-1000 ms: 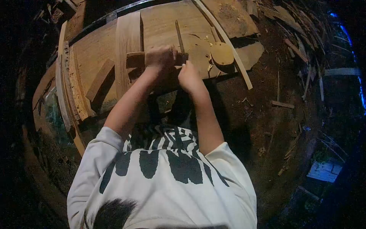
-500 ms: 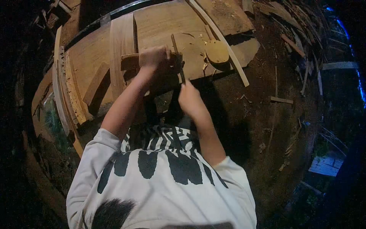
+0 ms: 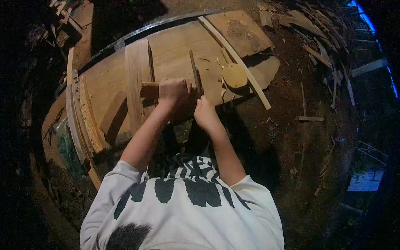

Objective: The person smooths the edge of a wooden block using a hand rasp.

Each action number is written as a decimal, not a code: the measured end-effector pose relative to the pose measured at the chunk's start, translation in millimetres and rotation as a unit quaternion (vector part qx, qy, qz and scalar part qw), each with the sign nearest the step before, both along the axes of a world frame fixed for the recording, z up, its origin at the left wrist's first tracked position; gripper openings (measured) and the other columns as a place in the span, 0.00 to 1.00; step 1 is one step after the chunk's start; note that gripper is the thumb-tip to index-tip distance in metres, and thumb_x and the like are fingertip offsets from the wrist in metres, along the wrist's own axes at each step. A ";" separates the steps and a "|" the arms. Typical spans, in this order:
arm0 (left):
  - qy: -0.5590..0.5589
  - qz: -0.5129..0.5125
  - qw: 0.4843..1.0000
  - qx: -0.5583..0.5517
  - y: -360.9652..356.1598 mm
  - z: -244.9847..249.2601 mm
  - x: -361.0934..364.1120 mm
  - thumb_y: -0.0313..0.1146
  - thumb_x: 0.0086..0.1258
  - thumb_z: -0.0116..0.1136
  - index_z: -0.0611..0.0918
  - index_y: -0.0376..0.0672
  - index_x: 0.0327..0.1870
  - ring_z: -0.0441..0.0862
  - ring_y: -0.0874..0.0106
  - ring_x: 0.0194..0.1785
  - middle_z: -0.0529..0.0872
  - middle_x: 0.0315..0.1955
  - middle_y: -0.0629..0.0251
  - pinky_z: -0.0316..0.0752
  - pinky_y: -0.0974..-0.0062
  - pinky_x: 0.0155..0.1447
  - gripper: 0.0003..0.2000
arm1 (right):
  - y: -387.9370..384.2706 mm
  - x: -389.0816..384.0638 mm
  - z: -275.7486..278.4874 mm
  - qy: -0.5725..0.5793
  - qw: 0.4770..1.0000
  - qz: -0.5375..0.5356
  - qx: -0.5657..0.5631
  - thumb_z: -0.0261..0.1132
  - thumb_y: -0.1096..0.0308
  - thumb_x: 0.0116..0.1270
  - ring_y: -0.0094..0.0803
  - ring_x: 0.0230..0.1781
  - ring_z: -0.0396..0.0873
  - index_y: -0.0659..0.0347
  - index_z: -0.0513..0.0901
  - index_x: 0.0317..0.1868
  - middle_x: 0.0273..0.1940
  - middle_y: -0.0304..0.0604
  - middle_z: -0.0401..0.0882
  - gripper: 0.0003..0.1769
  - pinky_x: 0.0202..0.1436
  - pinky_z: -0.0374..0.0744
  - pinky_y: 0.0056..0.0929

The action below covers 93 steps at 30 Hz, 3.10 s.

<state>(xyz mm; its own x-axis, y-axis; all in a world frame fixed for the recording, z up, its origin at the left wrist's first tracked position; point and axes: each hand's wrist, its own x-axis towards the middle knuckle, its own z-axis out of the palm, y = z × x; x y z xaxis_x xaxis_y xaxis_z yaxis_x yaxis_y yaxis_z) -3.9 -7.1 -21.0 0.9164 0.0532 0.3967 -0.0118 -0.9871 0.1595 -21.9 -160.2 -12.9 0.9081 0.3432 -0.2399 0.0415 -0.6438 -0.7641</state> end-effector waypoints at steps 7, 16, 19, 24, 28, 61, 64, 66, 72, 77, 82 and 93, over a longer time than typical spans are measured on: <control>0.101 0.086 0.988 -0.078 1.0 1.4 13.9 0.42 0.62 0.46 0.84 0.40 0.20 0.83 0.56 0.25 0.82 0.19 0.52 0.76 0.61 0.35 0.19 | 14.7 10.5 -18.0 -0.005 1.000 -0.005 0.010 0.43 0.65 0.71 0.67 0.46 0.69 0.72 0.69 0.43 0.41 0.70 0.71 0.15 0.49 0.70 0.49; 0.111 0.128 0.983 -0.075 2.8 -2.0 20.0 0.40 0.59 0.47 0.85 0.44 0.20 0.83 0.59 0.21 0.83 0.18 0.54 0.76 0.62 0.33 0.16 | -26.2 -49.6 11.7 0.007 1.000 0.006 -0.025 0.45 0.63 0.71 0.66 0.45 0.71 0.68 0.70 0.42 0.40 0.69 0.74 0.15 0.46 0.71 0.54; 0.138 0.130 0.979 -0.079 3.5 5.3 19.7 0.40 0.60 0.47 0.85 0.44 0.21 0.84 0.59 0.24 0.84 0.20 0.54 0.76 0.62 0.34 0.16 | -35.2 -66.0 31.9 0.074 0.996 -0.003 -0.055 0.45 0.63 0.71 0.66 0.44 0.72 0.68 0.71 0.43 0.40 0.68 0.75 0.15 0.46 0.71 0.53; 0.202 0.091 0.971 -0.088 5.3 10.3 18.0 0.40 0.60 0.46 0.86 0.46 0.25 0.85 0.60 0.29 0.85 0.25 0.56 0.75 0.62 0.34 0.15 | -17.4 -31.1 -4.9 0.010 1.000 -0.018 -0.022 0.46 0.65 0.70 0.65 0.45 0.72 0.68 0.71 0.46 0.40 0.68 0.75 0.15 0.47 0.72 0.49; 0.193 0.086 0.973 -0.090 6.6 7.3 17.0 0.40 0.60 0.46 0.86 0.47 0.25 0.85 0.60 0.29 0.85 0.24 0.56 0.75 0.62 0.34 0.15 | 13.9 26.6 -17.8 0.024 0.999 0.019 -0.011 0.46 0.65 0.70 0.65 0.46 0.71 0.69 0.72 0.45 0.42 0.68 0.74 0.16 0.49 0.71 0.49; 0.286 0.130 0.945 -0.095 7.2 25.6 26.1 0.41 0.65 0.42 0.86 0.44 0.36 0.84 0.57 0.42 0.85 0.37 0.53 0.77 0.60 0.44 0.18 | -36.0 -62.6 4.2 0.059 0.998 -0.022 -0.018 0.45 0.66 0.70 0.62 0.48 0.72 0.67 0.71 0.48 0.44 0.66 0.75 0.15 0.50 0.72 0.47; 0.290 0.126 0.944 -0.096 8.7 23.5 28.5 0.41 0.65 0.41 0.86 0.44 0.36 0.84 0.56 0.42 0.85 0.37 0.53 0.77 0.60 0.44 0.18 | -17.3 -30.3 -15.0 0.008 1.000 0.008 -0.007 0.46 0.65 0.70 0.65 0.47 0.71 0.68 0.70 0.47 0.43 0.68 0.74 0.14 0.48 0.71 0.52; 0.280 0.125 0.948 -0.091 10.7 14.6 29.2 0.41 0.65 0.41 0.86 0.44 0.36 0.84 0.56 0.42 0.85 0.37 0.53 0.77 0.60 0.44 0.18 | -0.7 -1.9 -28.9 -0.003 1.000 0.018 0.008 0.46 0.65 0.70 0.65 0.46 0.70 0.69 0.70 0.45 0.43 0.68 0.74 0.14 0.48 0.71 0.53; 0.280 0.141 0.945 -0.095 8.6 21.1 30.0 0.41 0.64 0.41 0.86 0.45 0.35 0.84 0.56 0.40 0.85 0.35 0.53 0.77 0.60 0.44 0.18 | -3.7 -16.1 -5.1 0.024 1.000 -0.001 -0.013 0.46 0.65 0.70 0.64 0.48 0.71 0.71 0.70 0.47 0.44 0.70 0.73 0.16 0.50 0.71 0.52; 0.289 0.153 0.941 -0.094 11.0 18.3 33.5 0.41 0.65 0.41 0.86 0.45 0.35 0.84 0.57 0.41 0.86 0.35 0.54 0.77 0.61 0.44 0.18 | -33.5 -57.3 -10.6 0.030 0.999 -0.017 -0.020 0.46 0.64 0.70 0.64 0.50 0.70 0.71 0.70 0.50 0.45 0.69 0.74 0.18 0.51 0.71 0.51; 0.287 0.124 0.947 -0.068 10.5 16.0 31.0 0.40 0.65 0.39 0.86 0.46 0.36 0.83 0.58 0.44 0.85 0.38 0.56 0.76 0.61 0.45 0.18 | -13.8 -21.1 -10.0 0.034 0.999 -0.016 -0.003 0.46 0.64 0.70 0.64 0.49 0.71 0.70 0.71 0.49 0.45 0.68 0.74 0.17 0.51 0.71 0.51; 0.253 0.132 0.955 -0.083 14.0 -0.9 34.6 0.42 0.65 0.38 0.85 0.42 0.35 0.83 0.56 0.40 0.85 0.36 0.52 0.76 0.58 0.43 0.20 | -27.8 -53.6 -6.2 0.030 0.999 -0.032 -0.023 0.46 0.65 0.70 0.64 0.47 0.71 0.67 0.71 0.48 0.42 0.68 0.74 0.15 0.49 0.71 0.53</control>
<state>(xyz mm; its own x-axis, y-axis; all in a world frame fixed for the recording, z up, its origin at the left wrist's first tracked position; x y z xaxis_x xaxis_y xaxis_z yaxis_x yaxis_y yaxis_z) 30.8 6.9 -21.9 0.9346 0.3320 -0.1275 0.3536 -0.9057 0.2340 -75.6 -187.9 -19.1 0.9112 0.2728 -0.3086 -0.0453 -0.6783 -0.7334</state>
